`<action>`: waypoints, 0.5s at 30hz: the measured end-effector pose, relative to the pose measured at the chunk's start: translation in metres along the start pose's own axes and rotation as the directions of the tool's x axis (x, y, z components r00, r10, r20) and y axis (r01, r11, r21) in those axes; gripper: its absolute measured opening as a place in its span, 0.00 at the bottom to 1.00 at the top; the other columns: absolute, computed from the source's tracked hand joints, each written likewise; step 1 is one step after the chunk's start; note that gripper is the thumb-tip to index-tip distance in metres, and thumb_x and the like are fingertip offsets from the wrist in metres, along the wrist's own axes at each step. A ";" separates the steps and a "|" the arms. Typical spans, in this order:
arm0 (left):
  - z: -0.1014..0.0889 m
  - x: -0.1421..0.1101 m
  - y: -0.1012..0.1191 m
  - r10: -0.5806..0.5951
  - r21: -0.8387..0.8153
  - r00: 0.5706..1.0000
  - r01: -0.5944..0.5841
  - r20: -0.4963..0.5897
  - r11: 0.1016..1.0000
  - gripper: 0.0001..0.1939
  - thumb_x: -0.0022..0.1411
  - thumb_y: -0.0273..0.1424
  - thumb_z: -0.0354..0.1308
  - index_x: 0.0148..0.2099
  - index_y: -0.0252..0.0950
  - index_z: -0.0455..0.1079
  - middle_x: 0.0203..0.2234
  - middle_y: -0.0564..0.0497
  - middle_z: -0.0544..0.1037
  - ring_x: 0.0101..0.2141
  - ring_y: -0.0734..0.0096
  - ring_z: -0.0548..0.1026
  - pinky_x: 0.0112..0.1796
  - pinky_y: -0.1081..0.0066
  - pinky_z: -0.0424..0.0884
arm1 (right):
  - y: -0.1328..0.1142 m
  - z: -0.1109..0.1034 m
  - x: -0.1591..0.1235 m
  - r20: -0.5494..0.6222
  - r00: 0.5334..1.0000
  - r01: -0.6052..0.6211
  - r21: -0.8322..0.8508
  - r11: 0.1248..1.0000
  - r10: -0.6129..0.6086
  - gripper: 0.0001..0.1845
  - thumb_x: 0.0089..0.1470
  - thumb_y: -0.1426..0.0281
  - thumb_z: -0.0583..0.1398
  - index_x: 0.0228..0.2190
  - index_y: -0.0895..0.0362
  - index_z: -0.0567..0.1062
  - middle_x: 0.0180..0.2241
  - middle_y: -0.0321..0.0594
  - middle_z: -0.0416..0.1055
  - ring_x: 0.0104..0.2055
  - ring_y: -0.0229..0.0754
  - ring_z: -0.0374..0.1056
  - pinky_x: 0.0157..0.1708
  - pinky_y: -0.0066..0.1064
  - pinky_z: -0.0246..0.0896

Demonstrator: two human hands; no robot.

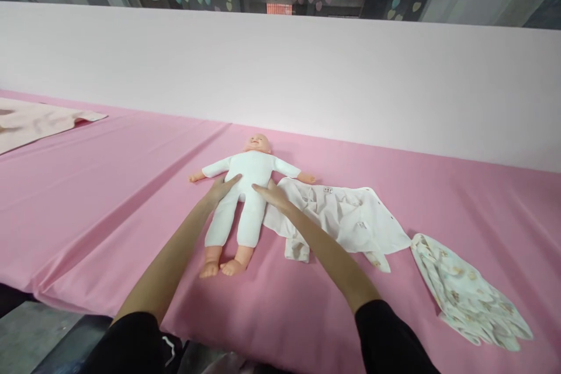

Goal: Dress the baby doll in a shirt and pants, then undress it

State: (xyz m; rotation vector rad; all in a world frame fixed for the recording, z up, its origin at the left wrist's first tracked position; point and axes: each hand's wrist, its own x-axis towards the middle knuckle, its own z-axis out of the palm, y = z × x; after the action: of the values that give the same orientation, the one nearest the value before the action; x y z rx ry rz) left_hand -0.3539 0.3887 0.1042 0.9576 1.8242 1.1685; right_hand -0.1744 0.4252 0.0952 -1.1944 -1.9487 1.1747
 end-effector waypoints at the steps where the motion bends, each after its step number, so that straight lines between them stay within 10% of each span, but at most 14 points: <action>1: -0.002 -0.005 0.002 0.004 -0.083 1.000 -0.003 0.015 0.997 0.29 0.48 0.46 0.62 0.46 0.31 0.67 0.42 0.39 0.75 0.38 0.58 0.75 0.36 0.64 0.73 | -0.006 0.006 0.001 -0.010 0.999 -0.030 -0.007 1.000 0.030 0.36 0.51 0.52 0.56 0.54 0.63 0.62 0.47 0.54 0.68 0.47 0.55 0.66 0.42 0.42 0.63; 8: 0.011 -0.081 0.054 0.252 -0.182 0.966 -0.239 0.051 0.954 0.26 0.50 0.42 0.62 0.50 0.35 0.67 0.42 0.43 0.75 0.39 0.58 0.75 0.36 0.63 0.74 | -0.023 -0.042 -0.048 -0.195 0.972 0.162 0.145 0.976 -0.132 0.32 0.54 0.55 0.55 0.57 0.53 0.57 0.51 0.46 0.65 0.51 0.49 0.63 0.48 0.43 0.63; 15: 0.103 -0.154 0.067 0.366 -0.411 0.890 -0.238 0.270 0.880 0.33 0.50 0.36 0.63 0.58 0.36 0.58 0.48 0.43 0.72 0.47 0.55 0.71 0.43 0.58 0.73 | -0.003 -0.157 -0.149 -0.153 0.988 0.056 0.284 0.957 -0.012 0.30 0.51 0.58 0.60 0.54 0.50 0.61 0.52 0.40 0.65 0.50 0.46 0.64 0.46 0.39 0.67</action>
State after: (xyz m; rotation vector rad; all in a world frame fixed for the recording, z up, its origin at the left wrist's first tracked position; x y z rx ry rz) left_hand -0.1832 0.3118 0.1658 1.1671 1.1487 1.3770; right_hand 0.0161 0.3515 0.1669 -1.0579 -1.6161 1.2613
